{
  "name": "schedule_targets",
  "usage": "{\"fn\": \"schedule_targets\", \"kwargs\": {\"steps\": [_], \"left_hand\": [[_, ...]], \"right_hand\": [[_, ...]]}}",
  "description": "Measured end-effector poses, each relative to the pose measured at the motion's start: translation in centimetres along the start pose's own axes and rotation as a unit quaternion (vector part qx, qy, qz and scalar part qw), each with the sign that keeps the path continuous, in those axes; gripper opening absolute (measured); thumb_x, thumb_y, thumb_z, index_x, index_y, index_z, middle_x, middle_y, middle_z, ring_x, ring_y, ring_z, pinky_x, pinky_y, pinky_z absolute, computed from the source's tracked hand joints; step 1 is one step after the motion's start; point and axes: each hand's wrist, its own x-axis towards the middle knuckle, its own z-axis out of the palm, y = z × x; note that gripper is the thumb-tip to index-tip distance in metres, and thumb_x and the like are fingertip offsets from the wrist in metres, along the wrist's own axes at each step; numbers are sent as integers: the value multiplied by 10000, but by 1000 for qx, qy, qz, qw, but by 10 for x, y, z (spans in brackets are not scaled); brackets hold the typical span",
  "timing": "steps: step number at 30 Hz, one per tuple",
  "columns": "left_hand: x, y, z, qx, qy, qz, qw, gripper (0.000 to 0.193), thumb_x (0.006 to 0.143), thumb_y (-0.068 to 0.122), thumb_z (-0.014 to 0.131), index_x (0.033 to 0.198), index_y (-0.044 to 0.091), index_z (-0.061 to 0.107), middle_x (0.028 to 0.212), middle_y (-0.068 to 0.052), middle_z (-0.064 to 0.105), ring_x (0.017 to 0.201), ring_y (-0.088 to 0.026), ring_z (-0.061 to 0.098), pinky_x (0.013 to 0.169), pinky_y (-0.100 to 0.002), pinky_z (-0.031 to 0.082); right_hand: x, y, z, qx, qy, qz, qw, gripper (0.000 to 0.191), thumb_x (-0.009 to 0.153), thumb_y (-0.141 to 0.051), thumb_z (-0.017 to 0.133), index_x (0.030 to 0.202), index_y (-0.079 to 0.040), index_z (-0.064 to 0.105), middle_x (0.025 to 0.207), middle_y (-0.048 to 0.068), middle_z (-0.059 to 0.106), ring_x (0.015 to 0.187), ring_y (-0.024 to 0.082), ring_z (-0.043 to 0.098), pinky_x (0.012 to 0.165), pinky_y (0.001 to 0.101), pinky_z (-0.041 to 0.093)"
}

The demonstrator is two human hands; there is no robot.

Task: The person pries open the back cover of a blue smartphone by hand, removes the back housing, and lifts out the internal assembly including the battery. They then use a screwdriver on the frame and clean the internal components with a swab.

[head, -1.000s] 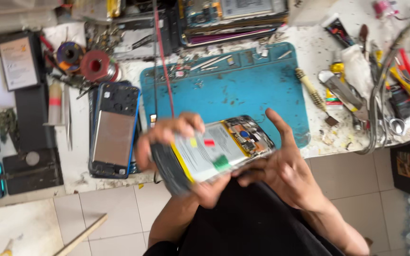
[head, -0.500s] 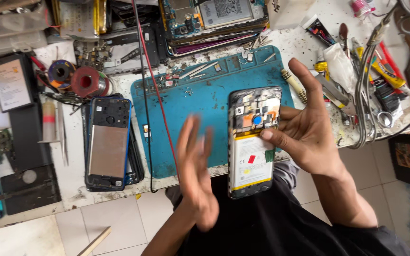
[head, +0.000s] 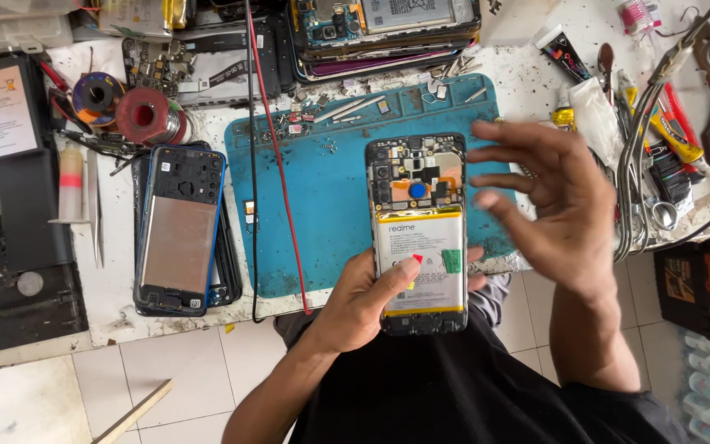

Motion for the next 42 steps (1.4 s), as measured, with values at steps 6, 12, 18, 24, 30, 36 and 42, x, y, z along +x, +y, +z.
{"fn": "schedule_targets", "kwargs": {"steps": [6, 12, 18, 24, 30, 36, 42], "left_hand": [[4, 2, 3, 49, 12, 28, 998, 557, 1124, 266, 426, 1570, -49, 314, 1497, -231, 545, 1338, -361, 607, 1168, -465, 503], [-4, -7, 11, 234, 95, 32, 967, 458, 1122, 241, 476, 1426, -100, 514, 1366, -216, 666, 1226, -231, 668, 1079, -393, 552], [-11, -4, 13, 261, 119, 35, 957, 398, 1100, 217, 492, 1319, -111, 545, 1193, -172, 686, 1061, -156, 636, 962, -350, 556], [-9, -3, 11, 330, 145, 26, 932, 356, 1085, 223, 506, 1190, -111, 568, 902, -137, 694, 717, -109, 569, 621, -316, 505], [-7, 0, 13, 368, 169, -18, 914, 377, 1071, 260, 496, 1185, -92, 563, 749, -127, 631, 547, -119, 486, 482, -329, 412], [-5, 7, 17, 370, 144, 26, 918, 429, 1089, 266, 458, 1325, -92, 486, 981, -123, 715, 618, -97, 587, 510, -319, 482], [-7, 10, 22, 391, 164, -90, 901, 422, 1064, 268, 471, 1323, -48, 574, 886, -239, 737, 579, -173, 554, 508, -345, 446]], "right_hand": [[-7, -2, -2, -143, 27, -76, 986, 270, 890, -19, 816, 1118, -50, 674, 1067, 64, 606, 948, 135, 609, 809, 255, 538], [-8, -7, 7, -248, 17, -82, 965, 273, 804, -33, 894, 1028, -78, 746, 915, 26, 592, 760, 106, 524, 635, 243, 432], [-6, -14, 17, -280, 2, -120, 953, 289, 819, -8, 885, 1064, -78, 749, 914, 32, 602, 804, 122, 581, 671, 279, 442], [-3, -14, 23, -292, 1, -120, 949, 309, 818, -24, 900, 1086, -86, 758, 902, 20, 607, 775, 117, 593, 643, 280, 446], [-3, -12, 25, -316, 8, -126, 940, 313, 839, -40, 904, 1114, -113, 773, 899, 13, 578, 751, 99, 577, 630, 283, 448], [6, -14, 19, -327, -39, -109, 938, 273, 833, -81, 897, 1077, -117, 779, 830, 7, 515, 705, 114, 528, 571, 294, 411], [11, -19, 11, -295, -79, -43, 951, 217, 833, -80, 867, 1011, -102, 746, 872, 8, 555, 672, 123, 502, 549, 280, 404]]}}
